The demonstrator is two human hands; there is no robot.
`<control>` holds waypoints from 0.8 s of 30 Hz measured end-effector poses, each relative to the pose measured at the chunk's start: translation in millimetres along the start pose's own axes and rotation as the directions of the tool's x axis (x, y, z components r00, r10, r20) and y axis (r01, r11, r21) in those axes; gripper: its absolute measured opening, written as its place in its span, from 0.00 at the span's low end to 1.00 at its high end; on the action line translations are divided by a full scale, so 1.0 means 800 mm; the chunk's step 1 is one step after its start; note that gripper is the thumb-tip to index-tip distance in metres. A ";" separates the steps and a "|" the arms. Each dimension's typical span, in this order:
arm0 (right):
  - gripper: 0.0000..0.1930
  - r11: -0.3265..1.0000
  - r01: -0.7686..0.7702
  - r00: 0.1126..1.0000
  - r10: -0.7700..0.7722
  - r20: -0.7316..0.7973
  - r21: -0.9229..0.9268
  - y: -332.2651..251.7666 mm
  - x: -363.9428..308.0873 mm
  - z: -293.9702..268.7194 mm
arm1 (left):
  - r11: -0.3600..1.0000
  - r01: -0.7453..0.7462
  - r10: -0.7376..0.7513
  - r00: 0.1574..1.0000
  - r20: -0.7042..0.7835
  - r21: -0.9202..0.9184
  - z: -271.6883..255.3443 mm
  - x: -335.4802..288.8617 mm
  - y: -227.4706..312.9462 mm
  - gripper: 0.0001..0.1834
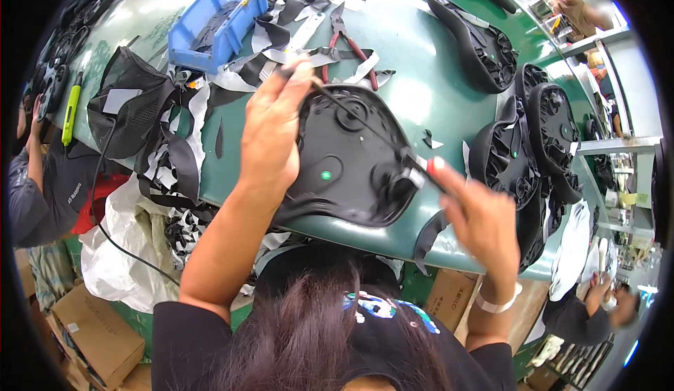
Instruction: The person uses a red utility knife to trim excess black material from the edges of black plastic saddle parts. They repeatedly cut the material, peel it away, and place the finished parts on a green workbench. The person also uses pliers to remove small pieces of material from the saddle parts.
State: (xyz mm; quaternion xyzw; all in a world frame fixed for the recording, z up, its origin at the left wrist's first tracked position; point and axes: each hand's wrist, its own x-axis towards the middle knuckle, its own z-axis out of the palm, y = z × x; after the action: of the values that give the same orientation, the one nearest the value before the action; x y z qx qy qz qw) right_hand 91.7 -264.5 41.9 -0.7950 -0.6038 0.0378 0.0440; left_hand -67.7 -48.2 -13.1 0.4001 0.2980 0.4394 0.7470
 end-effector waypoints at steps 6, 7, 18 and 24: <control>0.25 0.957 0.278 0.940 -0.288 0.180 0.082 0.036 0.086 -0.029 | 0.988 -0.112 0.098 0.987 0.126 0.108 -0.011 -0.073 0.024 0.13; 0.26 0.951 0.304 0.938 -0.309 0.160 0.052 0.031 0.082 -0.028 | 0.994 -0.092 0.102 0.980 0.170 -0.063 -0.012 -0.065 0.027 0.13; 0.30 1.000 0.005 0.984 -0.005 0.175 0.003 0.006 -0.024 -0.025 | -0.015 -0.767 -0.258 0.622 0.739 0.641 -0.006 0.011 0.059 0.15; 0.29 0.998 -0.054 0.996 0.055 0.069 -0.010 0.002 -0.064 0.001 | 0.956 0.220 -0.291 0.783 0.550 0.192 0.078 0.018 0.006 0.16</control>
State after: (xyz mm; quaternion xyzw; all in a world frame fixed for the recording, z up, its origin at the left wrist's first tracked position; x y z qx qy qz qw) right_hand 79.8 -314.0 41.0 -0.8096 -0.5832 0.0640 0.0188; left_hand -13.5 -55.2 21.0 0.5125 0.1366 0.1750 0.8295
